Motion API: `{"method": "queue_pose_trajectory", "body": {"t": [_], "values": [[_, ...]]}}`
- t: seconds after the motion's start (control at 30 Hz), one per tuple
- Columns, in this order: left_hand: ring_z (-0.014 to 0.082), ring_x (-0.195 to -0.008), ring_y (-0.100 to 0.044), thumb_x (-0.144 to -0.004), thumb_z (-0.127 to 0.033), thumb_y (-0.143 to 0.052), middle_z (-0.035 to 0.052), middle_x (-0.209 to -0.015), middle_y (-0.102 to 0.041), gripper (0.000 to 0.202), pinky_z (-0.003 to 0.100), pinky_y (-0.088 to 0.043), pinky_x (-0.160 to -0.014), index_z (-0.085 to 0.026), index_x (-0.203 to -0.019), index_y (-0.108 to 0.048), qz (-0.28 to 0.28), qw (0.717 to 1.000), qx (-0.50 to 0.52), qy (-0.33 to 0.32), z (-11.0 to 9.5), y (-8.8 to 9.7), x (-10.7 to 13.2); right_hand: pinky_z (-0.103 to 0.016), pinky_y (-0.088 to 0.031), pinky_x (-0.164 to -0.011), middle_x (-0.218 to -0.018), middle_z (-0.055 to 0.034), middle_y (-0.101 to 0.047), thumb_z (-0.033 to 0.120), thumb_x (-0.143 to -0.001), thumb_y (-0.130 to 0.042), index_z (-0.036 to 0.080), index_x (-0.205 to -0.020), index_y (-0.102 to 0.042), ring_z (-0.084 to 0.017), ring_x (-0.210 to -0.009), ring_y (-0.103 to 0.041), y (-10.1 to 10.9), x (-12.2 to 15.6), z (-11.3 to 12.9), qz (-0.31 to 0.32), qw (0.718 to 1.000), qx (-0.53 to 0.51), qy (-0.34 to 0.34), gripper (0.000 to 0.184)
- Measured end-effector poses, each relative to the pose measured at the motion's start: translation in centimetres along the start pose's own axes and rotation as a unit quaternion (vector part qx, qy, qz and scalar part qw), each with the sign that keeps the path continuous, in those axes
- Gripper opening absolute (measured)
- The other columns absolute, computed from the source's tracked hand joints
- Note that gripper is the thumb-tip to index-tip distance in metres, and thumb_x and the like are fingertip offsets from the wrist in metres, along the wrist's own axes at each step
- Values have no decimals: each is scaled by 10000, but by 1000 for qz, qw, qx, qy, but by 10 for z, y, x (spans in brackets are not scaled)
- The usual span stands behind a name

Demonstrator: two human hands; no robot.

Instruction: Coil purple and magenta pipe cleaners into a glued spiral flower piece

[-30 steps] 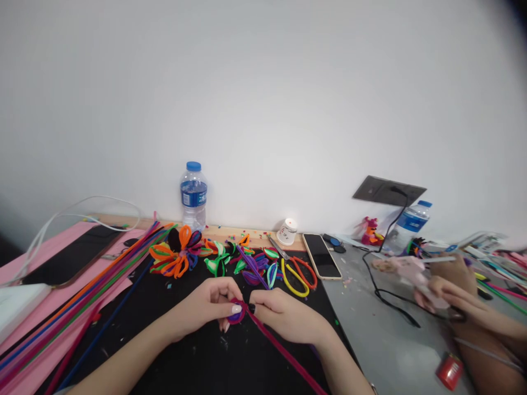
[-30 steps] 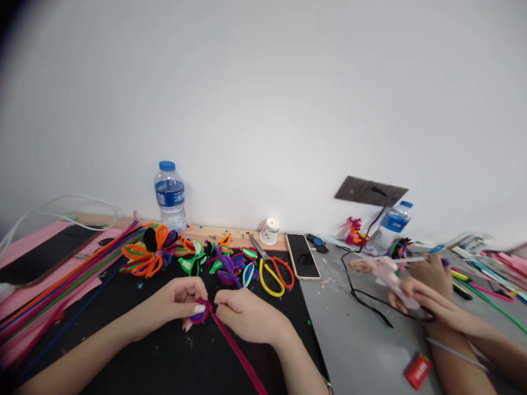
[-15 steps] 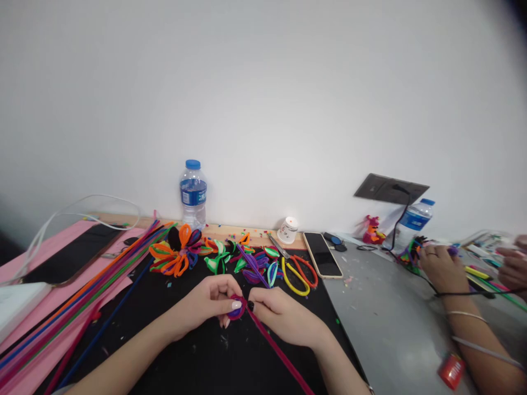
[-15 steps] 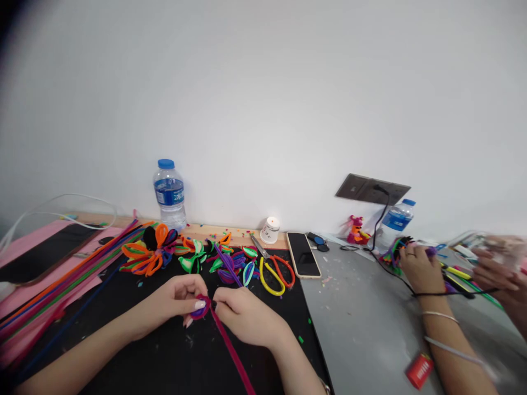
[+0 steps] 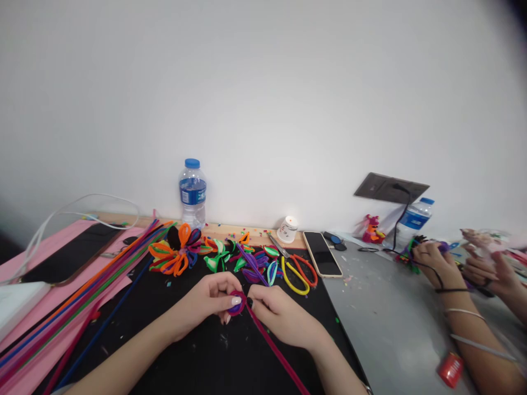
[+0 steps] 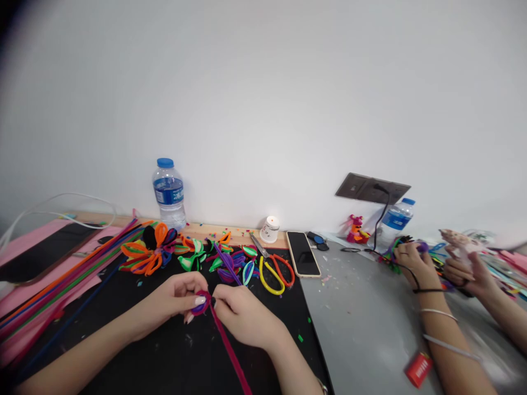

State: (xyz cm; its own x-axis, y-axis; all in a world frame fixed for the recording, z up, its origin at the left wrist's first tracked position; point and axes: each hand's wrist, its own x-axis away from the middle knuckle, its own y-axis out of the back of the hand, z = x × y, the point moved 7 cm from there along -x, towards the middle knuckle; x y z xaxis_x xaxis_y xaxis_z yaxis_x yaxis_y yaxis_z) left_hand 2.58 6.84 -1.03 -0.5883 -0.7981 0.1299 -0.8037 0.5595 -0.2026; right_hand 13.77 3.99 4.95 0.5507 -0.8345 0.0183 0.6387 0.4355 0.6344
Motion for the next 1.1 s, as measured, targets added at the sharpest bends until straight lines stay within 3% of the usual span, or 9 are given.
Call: {"method": "queue_pose_trajectory", "body": {"t": [0.23, 1.1], "values": [[62, -454, -509, -749, -275, -670, -59, -602, -546, 207, 175, -372, -456, -159, -892, -576, -16, 1000, 13, -9, -1, 1, 0, -198, -268, -534, -611, 67, -344, 116, -874, -367, 193, -671, -353, -80, -561, -330, -2, 0, -4, -24, 1000, 11, 7, 218], [72, -504, -516, -739, -296, -687, -44, -613, -553, 207, 190, -414, -502, -154, -870, -613, -75, 994, 82, -9, 7, 0, 1, -207, -271, -534, -631, 54, -368, 115, -888, -361, 211, -698, -312, -94, -554, -365, -8, -4, -14, -115, 991, 67, 26, 219]]}}
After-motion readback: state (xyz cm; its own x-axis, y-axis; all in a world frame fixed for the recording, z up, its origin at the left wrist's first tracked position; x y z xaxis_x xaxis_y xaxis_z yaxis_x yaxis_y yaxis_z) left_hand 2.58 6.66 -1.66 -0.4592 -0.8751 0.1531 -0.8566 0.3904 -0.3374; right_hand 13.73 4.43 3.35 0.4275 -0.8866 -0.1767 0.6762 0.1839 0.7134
